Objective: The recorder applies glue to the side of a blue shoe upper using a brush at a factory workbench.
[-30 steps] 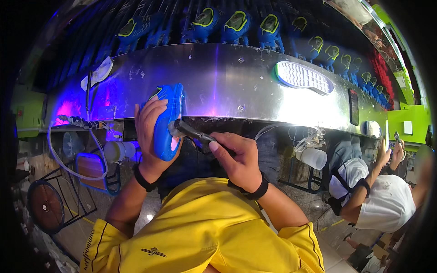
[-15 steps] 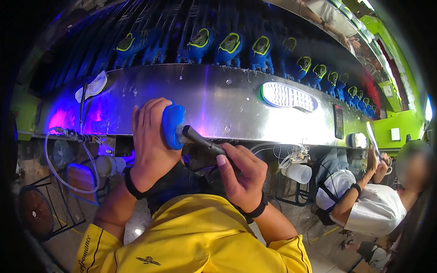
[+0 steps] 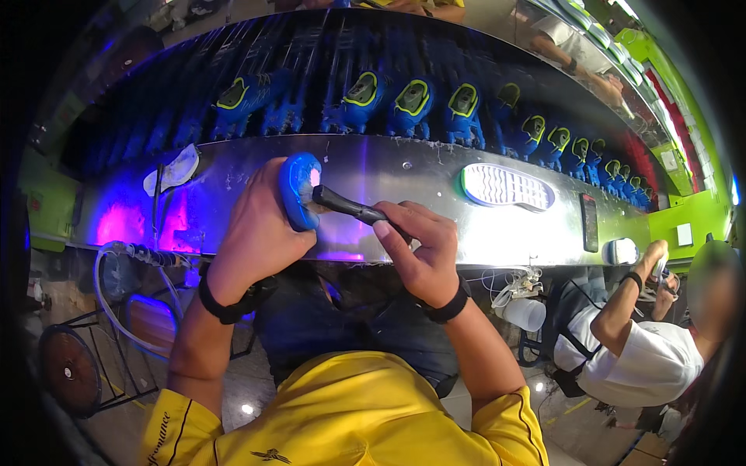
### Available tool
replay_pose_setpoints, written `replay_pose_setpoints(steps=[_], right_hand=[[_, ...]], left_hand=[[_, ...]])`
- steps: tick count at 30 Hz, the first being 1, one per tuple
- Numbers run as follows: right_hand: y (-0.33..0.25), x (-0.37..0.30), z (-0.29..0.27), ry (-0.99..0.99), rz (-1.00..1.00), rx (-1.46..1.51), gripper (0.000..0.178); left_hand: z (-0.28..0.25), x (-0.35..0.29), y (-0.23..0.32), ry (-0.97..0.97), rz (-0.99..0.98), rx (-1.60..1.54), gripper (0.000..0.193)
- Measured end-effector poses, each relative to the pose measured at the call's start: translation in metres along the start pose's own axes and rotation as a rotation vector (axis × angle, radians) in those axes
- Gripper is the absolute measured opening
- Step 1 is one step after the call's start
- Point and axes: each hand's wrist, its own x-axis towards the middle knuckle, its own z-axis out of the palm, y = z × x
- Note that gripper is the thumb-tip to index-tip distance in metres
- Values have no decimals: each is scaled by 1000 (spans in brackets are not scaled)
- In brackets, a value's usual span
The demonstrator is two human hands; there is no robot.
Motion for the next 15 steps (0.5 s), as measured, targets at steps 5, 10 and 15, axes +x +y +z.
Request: replay_pose_setpoints(steps=[5, 10, 15], right_hand=[[15, 5, 26, 29, 26, 79, 24], [34, -4, 41, 70, 15, 55, 23], [38, -15, 55, 92, 122, 3, 21]], left_hand=[[-15, 15, -10, -191, -229, -91, 69], [-16, 31, -26, -288, -271, -112, 73], [-20, 33, -44, -228, -117, -127, 65]])
